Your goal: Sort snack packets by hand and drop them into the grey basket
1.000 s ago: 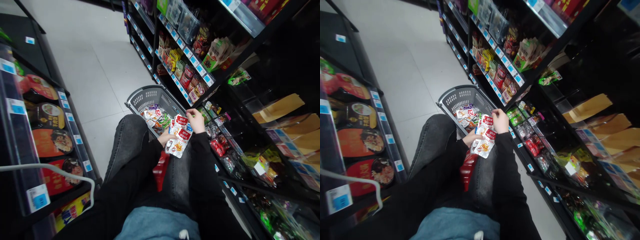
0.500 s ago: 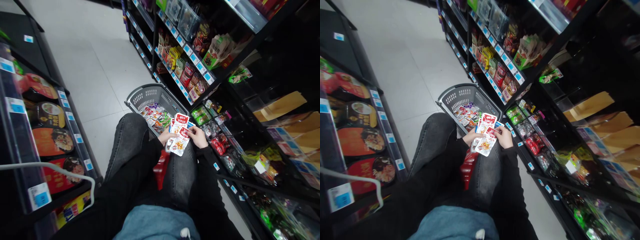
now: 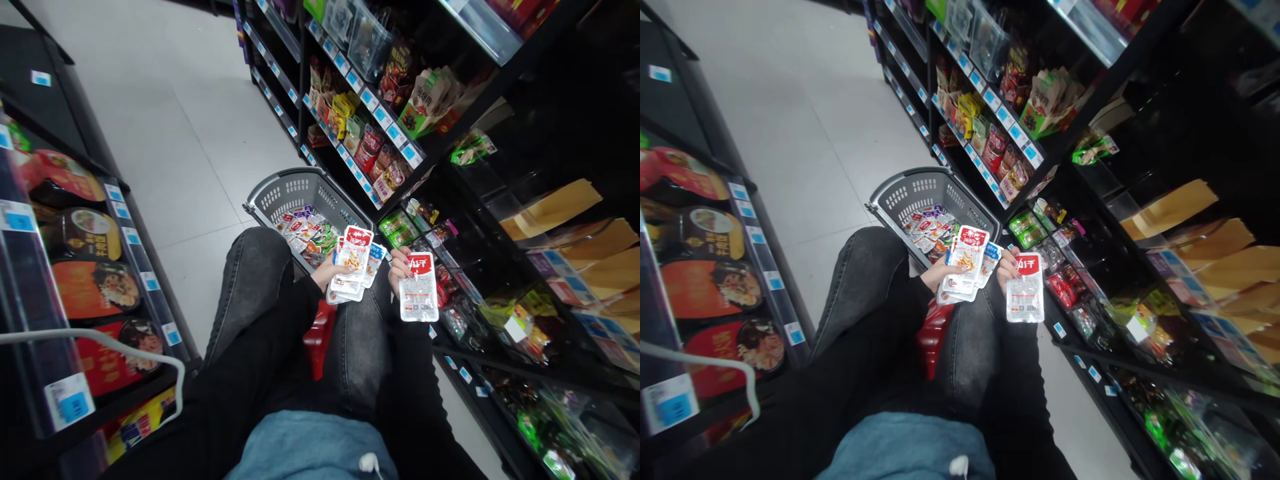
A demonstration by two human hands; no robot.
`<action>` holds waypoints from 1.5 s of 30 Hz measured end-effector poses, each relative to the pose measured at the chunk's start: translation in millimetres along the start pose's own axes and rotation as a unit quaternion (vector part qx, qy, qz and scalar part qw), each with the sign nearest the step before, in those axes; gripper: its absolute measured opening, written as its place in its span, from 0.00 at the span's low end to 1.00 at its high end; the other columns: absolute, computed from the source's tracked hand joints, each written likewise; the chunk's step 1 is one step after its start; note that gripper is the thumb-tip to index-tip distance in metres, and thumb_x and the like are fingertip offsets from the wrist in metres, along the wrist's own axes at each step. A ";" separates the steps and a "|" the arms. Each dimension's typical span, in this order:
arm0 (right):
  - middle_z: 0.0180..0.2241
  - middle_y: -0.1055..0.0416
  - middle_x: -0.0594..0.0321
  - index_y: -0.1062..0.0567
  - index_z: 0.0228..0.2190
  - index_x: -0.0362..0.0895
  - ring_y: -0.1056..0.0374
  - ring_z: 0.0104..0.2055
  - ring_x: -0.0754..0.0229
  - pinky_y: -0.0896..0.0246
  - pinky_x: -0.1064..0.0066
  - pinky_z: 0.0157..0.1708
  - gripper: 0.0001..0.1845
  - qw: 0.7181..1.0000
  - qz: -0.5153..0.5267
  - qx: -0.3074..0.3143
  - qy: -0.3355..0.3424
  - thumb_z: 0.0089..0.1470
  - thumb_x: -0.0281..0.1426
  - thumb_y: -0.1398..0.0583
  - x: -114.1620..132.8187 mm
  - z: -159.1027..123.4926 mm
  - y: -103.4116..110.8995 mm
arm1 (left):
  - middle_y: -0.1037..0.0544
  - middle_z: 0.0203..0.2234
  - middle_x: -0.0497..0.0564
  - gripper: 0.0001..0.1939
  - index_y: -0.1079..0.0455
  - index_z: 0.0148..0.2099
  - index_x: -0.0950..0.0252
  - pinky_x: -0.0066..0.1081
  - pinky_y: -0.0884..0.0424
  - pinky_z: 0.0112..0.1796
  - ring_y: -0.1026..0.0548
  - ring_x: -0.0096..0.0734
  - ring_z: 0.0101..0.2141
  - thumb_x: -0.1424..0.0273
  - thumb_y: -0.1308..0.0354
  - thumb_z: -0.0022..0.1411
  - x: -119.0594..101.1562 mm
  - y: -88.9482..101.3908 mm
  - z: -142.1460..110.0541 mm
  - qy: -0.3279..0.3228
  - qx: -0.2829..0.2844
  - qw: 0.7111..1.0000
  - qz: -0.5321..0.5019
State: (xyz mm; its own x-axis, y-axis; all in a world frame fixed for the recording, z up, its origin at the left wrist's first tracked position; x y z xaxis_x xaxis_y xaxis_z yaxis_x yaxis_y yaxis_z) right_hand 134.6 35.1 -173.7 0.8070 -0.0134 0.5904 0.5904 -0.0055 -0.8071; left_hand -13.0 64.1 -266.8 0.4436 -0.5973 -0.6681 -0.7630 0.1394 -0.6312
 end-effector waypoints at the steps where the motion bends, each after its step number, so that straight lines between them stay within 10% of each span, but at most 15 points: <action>1: 0.23 0.48 0.72 0.35 0.29 0.46 0.57 0.14 0.71 0.53 0.80 0.14 0.06 0.999 0.034 0.013 -0.008 0.56 0.29 0.41 -2.3 -0.9 -3.5 | 0.20 0.34 0.57 0.34 0.32 0.43 0.67 0.43 0.31 0.44 0.24 0.50 0.40 0.77 0.30 0.27 0.3 0.4 0.4 0.003 -0.002 1.000 -0.001; 5: 0.24 0.46 0.70 0.33 0.30 0.46 0.57 0.14 0.72 0.54 0.80 0.13 0.05 0.997 0.074 0.013 -0.016 0.59 0.26 0.44 -8.1 0.9 -12.1 | 0.20 0.35 0.57 0.36 0.33 0.44 0.67 0.43 0.30 0.43 0.23 0.50 0.39 0.77 0.30 0.26 2.9 3.5 2.1 0.015 -0.013 1.000 0.002; 10: 0.21 0.46 0.70 0.33 0.27 0.46 0.50 0.17 0.68 0.49 0.77 0.18 0.09 0.985 -0.165 -0.031 0.028 0.49 0.35 0.37 -0.2 0.7 -24.0 | 0.21 0.35 0.58 0.36 0.33 0.45 0.69 0.44 0.30 0.43 0.23 0.50 0.38 0.76 0.30 0.27 4.2 3.9 2.0 0.011 -0.009 1.000 0.002; 15: 0.24 0.34 0.64 0.28 0.28 0.43 0.38 0.27 0.60 0.41 0.71 0.27 0.10 0.864 -0.501 -0.042 0.011 0.45 0.37 0.36 4.4 -4.8 -38.6 | 0.21 0.39 0.57 0.32 0.30 0.43 0.67 0.44 0.31 0.45 0.25 0.51 0.44 0.77 0.31 0.29 -0.3 -1.0 -0.9 -0.016 -0.012 1.000 -0.003; 25: 0.24 0.32 0.65 0.28 0.32 0.41 0.36 0.22 0.63 0.38 0.75 0.22 0.06 0.790 -0.605 -0.078 0.068 0.51 0.29 0.43 -22.8 77.2 -62.7 | 0.20 0.33 0.56 0.28 0.29 0.37 0.68 0.43 0.29 0.42 0.25 0.53 0.42 0.78 0.33 0.25 -3.1 -0.7 -2.5 0.002 -0.023 1.000 0.002; 33: 0.37 0.29 0.59 0.26 0.40 0.40 0.33 0.43 0.54 0.41 0.63 0.48 0.10 0.661 -0.739 -0.018 0.130 0.57 0.24 0.44 -33.7 127.0 -94.5 | 0.20 0.32 0.54 0.28 0.30 0.38 0.67 0.39 0.29 0.41 0.23 0.46 0.36 0.79 0.33 0.27 -0.6 1.6 -2.6 0.020 -0.012 1.000 -0.014; 42: 0.41 0.29 0.56 0.24 0.39 0.42 0.35 0.45 0.51 0.42 0.63 0.48 0.09 0.502 -0.865 -0.019 0.014 0.55 0.27 0.40 -18.1 86.3 -20.4 | 0.21 0.38 0.59 0.38 0.32 0.45 0.69 0.42 0.30 0.43 0.23 0.50 0.39 0.79 0.30 0.24 5.3 2.6 2.3 0.031 -0.004 0.999 -0.023; 45: 0.41 0.30 0.55 0.23 0.41 0.44 0.37 0.45 0.50 0.44 0.61 0.48 0.10 0.490 -0.871 -0.010 0.004 0.57 0.31 0.41 -23.2 81.6 -3.1 | 0.21 0.38 0.59 0.36 0.30 0.42 0.70 0.42 0.31 0.44 0.24 0.51 0.41 0.80 0.30 0.23 5.3 0.3 2.4 0.030 0.009 0.999 -0.029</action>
State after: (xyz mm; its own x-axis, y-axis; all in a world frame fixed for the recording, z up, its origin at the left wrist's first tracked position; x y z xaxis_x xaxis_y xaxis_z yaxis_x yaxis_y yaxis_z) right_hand 115.2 117.0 -184.6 -0.9233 0.0248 0.3834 0.3828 -0.0250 0.9235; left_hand -9.8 62.9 -271.5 0.4572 -0.6510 -0.6060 -0.7284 0.1168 -0.6751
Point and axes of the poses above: each hand's wrist, its own z-axis towards the middle knuckle, its own y-axis out of the back of the hand, x = y × z, the point moved 6 cm from there along z, towards the middle knuckle
